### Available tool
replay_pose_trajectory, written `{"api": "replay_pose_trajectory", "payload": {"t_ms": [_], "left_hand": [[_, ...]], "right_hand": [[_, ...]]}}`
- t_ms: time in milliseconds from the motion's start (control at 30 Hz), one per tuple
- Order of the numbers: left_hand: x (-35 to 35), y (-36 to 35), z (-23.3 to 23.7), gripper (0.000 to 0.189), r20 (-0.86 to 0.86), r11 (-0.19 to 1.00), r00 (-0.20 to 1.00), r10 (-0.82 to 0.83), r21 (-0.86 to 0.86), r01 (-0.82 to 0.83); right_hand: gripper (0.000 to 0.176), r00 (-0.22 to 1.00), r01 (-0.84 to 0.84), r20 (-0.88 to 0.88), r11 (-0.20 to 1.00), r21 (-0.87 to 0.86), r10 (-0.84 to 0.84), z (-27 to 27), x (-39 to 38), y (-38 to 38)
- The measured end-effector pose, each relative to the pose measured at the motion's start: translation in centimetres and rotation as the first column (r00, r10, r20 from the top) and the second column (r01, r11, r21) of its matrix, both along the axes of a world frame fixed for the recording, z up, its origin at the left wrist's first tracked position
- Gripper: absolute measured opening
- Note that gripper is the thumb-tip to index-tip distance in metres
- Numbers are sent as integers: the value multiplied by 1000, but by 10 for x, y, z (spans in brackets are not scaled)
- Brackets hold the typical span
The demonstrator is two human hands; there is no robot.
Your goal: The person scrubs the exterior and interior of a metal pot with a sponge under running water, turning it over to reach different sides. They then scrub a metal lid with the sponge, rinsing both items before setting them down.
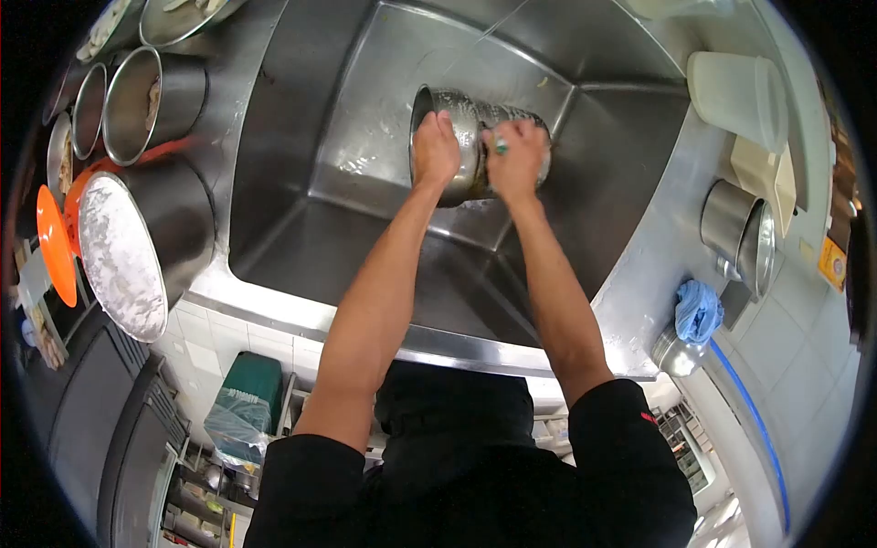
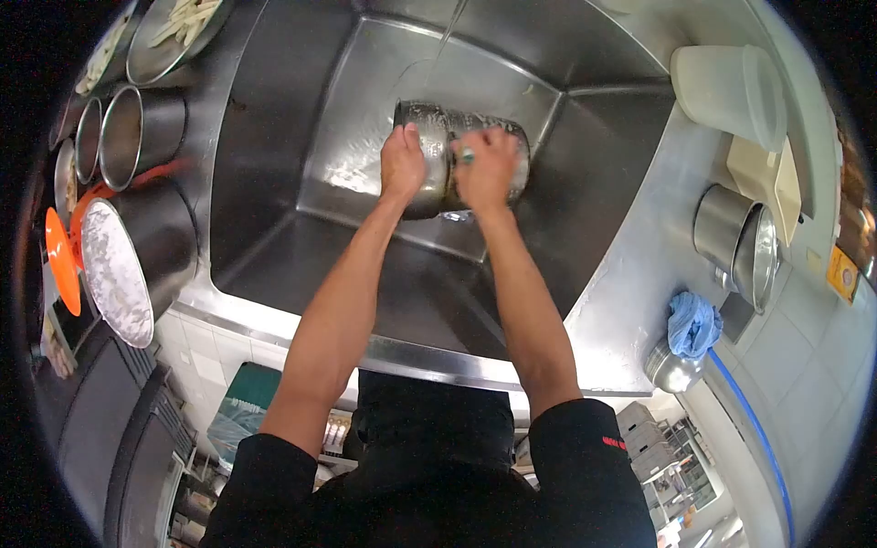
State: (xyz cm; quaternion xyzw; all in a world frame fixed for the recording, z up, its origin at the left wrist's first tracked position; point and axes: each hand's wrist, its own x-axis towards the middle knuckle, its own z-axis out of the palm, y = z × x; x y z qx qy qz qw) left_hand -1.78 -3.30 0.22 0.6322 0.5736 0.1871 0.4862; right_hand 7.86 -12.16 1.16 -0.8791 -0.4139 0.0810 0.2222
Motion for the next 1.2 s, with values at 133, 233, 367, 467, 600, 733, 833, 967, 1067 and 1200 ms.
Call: {"api": "replay_pose_trajectory", "payload": {"t_ms": [133,233,367,467,600,733,833,967,1067,1200], "left_hand": [[-6,1,0,34,-18,1000,1000,-13,1,13],[-7,-3,-2,34,-38,996,996,-76,52,78],[-7,-1,5,34,-125,994,988,-94,50,101],[-6,3,3,34,-100,992,989,-113,46,118],[-12,-7,-4,35,-96,989,988,-121,69,128],[-6,2,1,36,-35,995,996,-87,49,88],[-2,6,-5,38,12,996,997,-81,25,80],[6,-8,-9,38,54,1000,998,-7,-10,8],[4,-11,-13,36,60,996,997,-53,70,49],[4,-7,-13,35,18,997,998,-52,65,51]], "right_hand": [[15,999,-4,39,999,-41,5,-5,7,46],[16,999,0,52,995,-101,5,-13,20,71],[19,1000,20,-25,997,74,-18,-8,-8,9],[20,997,76,2,995,59,-76,-7,-19,1],[18,996,54,-74,997,61,-49,-37,22,58],[17,996,30,-88,968,247,-8,-13,-22,14],[17,987,-52,-142,978,202,81,13,-38,-20],[20,995,2,-99,992,128,11,11,-34,-8],[29,1000,11,-22,1000,12,-10,-4,4,54],[35,992,8,-125,997,-75,-17,-13,28,82]]}}
